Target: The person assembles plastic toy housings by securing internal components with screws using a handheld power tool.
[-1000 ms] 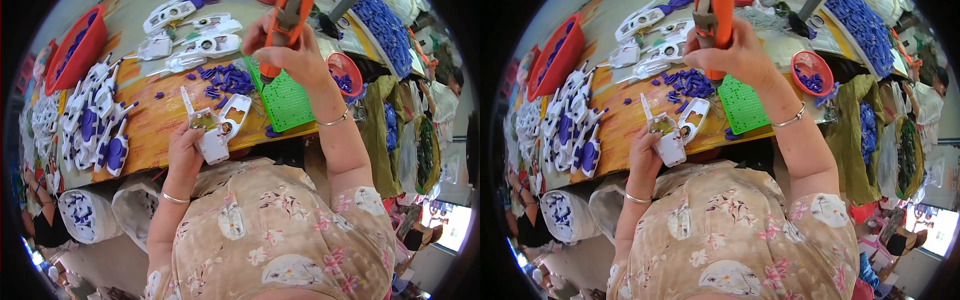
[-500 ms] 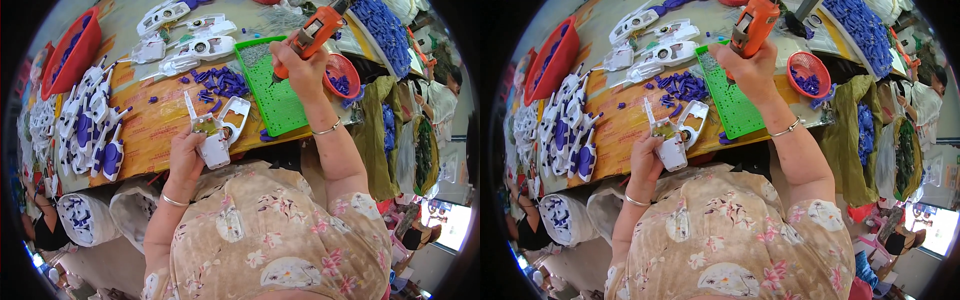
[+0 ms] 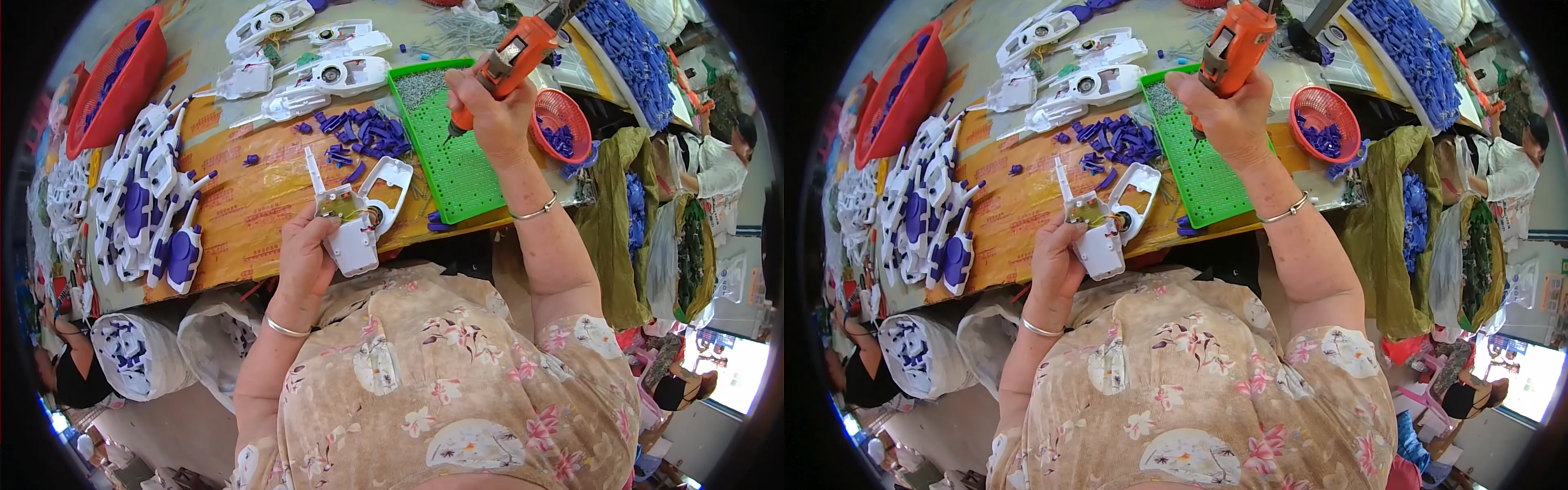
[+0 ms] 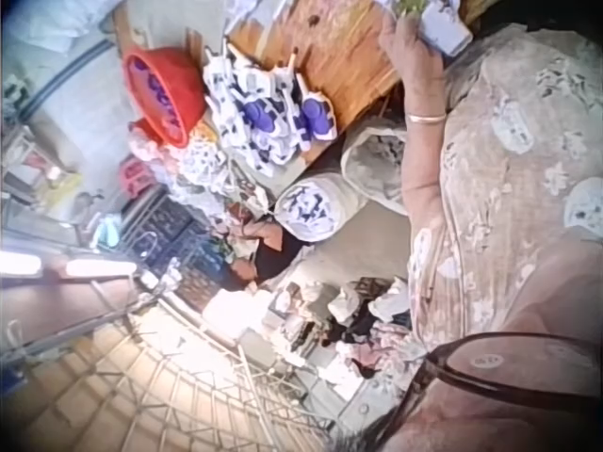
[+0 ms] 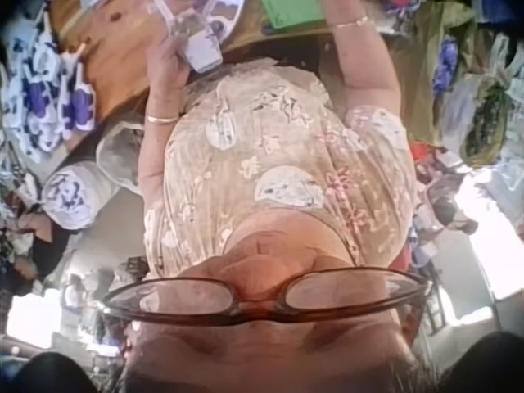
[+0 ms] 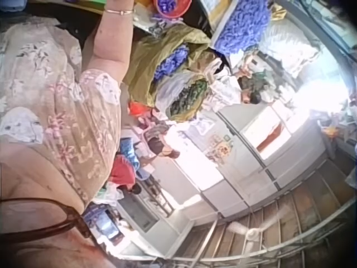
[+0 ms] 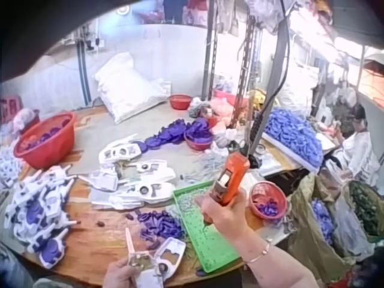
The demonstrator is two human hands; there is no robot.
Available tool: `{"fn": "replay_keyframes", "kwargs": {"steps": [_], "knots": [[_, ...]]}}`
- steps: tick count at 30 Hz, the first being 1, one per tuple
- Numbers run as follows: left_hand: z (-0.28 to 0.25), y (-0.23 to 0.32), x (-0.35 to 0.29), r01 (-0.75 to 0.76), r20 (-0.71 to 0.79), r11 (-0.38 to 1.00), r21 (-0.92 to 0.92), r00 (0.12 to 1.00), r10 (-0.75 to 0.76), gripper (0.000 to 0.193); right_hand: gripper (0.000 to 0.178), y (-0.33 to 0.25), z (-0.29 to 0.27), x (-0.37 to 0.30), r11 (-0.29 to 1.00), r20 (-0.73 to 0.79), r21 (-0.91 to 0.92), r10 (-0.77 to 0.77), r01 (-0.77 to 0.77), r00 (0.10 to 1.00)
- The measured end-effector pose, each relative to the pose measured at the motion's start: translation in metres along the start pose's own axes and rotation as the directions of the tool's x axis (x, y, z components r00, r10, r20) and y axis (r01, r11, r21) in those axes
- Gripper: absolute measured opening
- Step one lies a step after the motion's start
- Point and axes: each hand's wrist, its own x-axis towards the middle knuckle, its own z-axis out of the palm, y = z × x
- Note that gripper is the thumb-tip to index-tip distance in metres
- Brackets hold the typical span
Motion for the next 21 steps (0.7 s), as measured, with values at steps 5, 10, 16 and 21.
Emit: {"fn": "replay_keyframes", "kwargs": {"steps": [5, 10, 16, 21], "knots": [[0.0, -0.002, 0.001, -0.01, -0.008, 1.0, -0.006, 1.0, 0.01, 0.041, 0.013, 0.003, -0.001, -0.001, 1.0, 0.002, 0.009, -0.005, 0.005, 1.0], [0.004, 0.001, -0.001, -0.006, 0.014, 0.999, -0.052, 1.0, 0.007, 0.04, 0.014, 0.008, -0.002, -0.001, 0.999, 0.002, 0.007, -0.048, 0.048, 0.999], [0.007, -0.001, -0.002, -0.021, -0.007, 1.0, -0.008, 1.0, 0.021, 0.038, 0.014, 0.002, 0.002, -0.003, 0.998, -0.011, -0.002, -0.07, 0.07, 0.997], [0.008, -0.001, -0.003, -0.019, -0.004, 1.0, -0.002, 1.0, 0.019, 0.038, 0.012, -0.016, 0.008, -0.003, 0.972, -0.03, 0.142, -0.186, 0.189, 0.982]]}}
